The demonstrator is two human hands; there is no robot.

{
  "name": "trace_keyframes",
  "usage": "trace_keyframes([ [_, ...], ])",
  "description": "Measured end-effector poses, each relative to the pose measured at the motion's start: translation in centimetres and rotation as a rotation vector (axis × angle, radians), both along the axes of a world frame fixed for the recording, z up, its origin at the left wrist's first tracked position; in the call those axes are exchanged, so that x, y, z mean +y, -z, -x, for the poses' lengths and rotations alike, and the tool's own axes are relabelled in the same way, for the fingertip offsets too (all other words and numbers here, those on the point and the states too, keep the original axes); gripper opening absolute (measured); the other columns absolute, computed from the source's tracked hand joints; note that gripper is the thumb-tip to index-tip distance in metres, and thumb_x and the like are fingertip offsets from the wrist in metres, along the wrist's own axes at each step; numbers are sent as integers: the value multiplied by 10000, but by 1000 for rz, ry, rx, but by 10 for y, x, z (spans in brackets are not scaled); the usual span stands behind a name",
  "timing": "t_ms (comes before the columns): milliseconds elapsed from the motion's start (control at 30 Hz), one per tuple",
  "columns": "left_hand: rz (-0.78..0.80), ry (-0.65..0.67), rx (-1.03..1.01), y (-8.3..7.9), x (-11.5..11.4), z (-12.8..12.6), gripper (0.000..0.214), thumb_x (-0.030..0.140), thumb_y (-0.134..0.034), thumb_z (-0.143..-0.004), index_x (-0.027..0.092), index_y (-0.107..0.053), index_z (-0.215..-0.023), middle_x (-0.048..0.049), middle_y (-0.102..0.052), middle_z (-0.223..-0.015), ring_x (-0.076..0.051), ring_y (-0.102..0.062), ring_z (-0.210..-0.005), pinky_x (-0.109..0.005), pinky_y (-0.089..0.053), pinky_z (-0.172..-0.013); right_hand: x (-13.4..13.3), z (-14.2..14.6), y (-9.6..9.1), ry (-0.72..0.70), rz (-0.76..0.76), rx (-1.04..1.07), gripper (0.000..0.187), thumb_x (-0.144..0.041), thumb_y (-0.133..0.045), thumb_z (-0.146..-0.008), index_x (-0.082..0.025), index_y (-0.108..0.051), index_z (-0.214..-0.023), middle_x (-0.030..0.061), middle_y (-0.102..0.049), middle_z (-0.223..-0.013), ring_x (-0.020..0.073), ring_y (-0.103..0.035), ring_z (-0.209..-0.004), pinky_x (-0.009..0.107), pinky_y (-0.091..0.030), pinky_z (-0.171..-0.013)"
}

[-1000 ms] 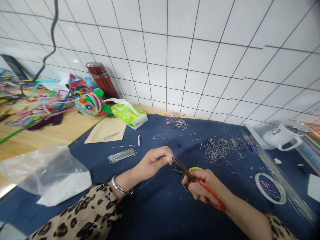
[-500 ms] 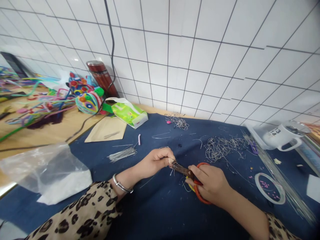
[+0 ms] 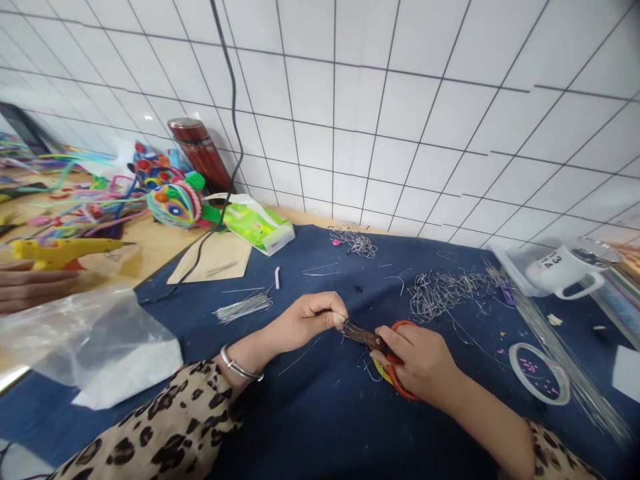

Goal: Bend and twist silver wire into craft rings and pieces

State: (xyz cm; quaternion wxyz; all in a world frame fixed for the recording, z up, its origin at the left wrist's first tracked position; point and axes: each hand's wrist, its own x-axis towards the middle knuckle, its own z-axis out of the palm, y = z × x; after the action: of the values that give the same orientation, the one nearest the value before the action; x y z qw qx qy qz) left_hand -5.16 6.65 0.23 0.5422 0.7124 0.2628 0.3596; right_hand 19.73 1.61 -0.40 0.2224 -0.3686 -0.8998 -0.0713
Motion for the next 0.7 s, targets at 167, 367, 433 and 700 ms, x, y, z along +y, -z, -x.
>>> trace_keyframes([
  [167,-46,2,5,-3,0,1,162,228,-503,-865,112,-587,-789,-38,-555,-752,-124,-513,-724,-273,-405,-697,0,4,1,39,120,63,227,-325,-550,-813,-188,-578,-992,13,-588,-729,127,-522,-634,249,-400,-622],
  [367,-68,-11,13,-6,-1,2,165,235,-505,-862,114,-597,-798,-46,-569,-761,-129,-522,-725,-276,-411,-700,1,2,0,20,72,70,246,-311,-560,-800,-177,-584,-1004,19,-585,-724,128,-525,-641,252,-405,-630],
  [433,-71,-24,27,-6,-2,1,165,244,-519,-854,116,-601,-788,-44,-566,-751,-128,-517,-711,-271,-410,-684,2,0,0,-2,-9,44,280,-293,-566,-794,-163,-576,-1041,28,-579,-717,138,-526,-649,264,-405,-633],
  [700,-3,-86,18,-5,-7,-4,190,277,-527,-849,119,-601,-773,-35,-568,-735,-127,-520,-710,-268,-401,-687,5,-6,-2,-7,-138,-54,319,-278,-559,-798,-133,-577,-1082,43,-556,-697,151,-519,-651,285,-413,-635],
])
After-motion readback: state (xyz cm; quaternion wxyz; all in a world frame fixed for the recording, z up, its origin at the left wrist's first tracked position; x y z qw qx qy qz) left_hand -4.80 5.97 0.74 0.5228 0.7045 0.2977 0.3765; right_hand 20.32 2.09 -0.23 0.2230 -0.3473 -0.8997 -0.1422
